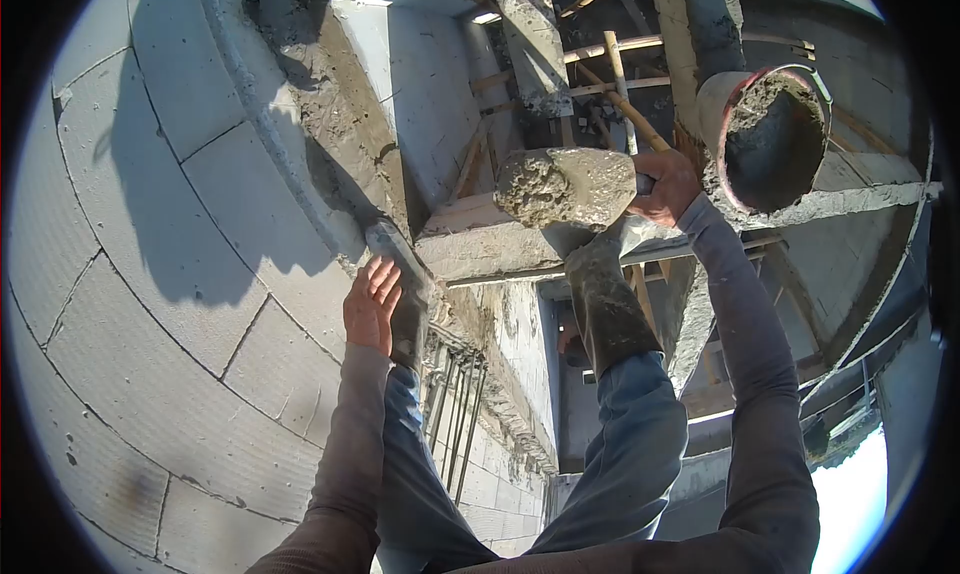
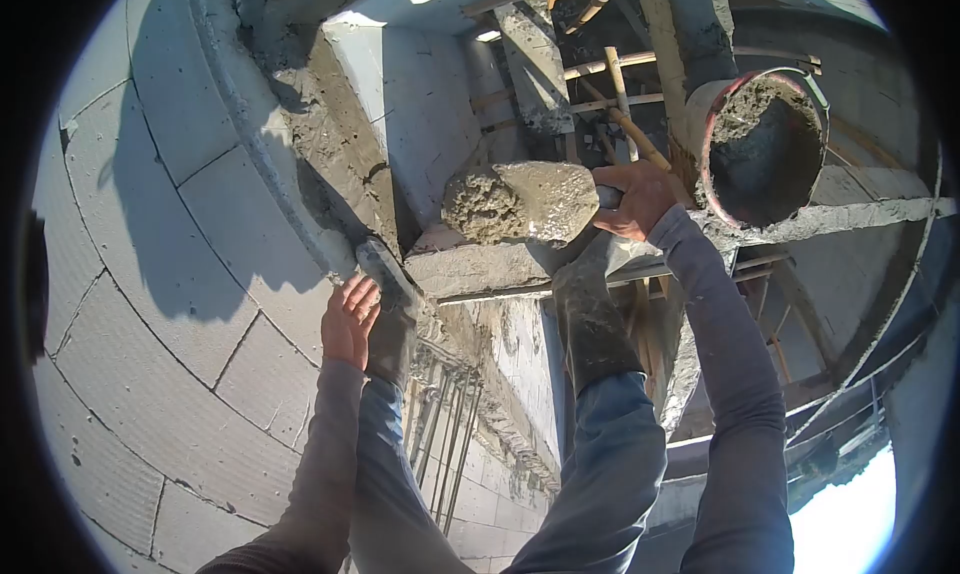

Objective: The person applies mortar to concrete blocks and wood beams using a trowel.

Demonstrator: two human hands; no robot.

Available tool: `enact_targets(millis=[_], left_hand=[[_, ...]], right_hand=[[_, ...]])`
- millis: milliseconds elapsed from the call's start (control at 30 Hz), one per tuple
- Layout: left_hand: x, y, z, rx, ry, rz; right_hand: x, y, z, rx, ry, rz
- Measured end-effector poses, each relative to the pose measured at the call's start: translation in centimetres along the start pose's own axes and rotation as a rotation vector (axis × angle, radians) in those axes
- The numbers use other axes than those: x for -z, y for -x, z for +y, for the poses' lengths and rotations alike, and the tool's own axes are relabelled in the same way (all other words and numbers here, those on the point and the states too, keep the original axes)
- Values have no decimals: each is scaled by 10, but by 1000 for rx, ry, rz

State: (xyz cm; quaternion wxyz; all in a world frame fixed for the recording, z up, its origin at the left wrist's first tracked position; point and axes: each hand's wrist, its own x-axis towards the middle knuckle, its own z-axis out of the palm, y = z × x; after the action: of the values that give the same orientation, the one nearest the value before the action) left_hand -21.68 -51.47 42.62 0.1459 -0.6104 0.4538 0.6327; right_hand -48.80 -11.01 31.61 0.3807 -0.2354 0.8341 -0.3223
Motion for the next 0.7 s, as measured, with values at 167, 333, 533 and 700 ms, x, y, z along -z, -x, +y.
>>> enact_targets(millis=[167,333,533,700], left_hand=[[42,15,31,-160,-10,-29],[64,5,52,-189,-62,2],[95,-6,82,-319,-151,38],[110,-16,98,-419,-202,163]], right_hand=[[-125,-88,-16,28,189,-298],[-257,-163,-21,68,383,-517],[-339,-205,11,16,508,-610],[-359,-231,9,-46,682,-716]])
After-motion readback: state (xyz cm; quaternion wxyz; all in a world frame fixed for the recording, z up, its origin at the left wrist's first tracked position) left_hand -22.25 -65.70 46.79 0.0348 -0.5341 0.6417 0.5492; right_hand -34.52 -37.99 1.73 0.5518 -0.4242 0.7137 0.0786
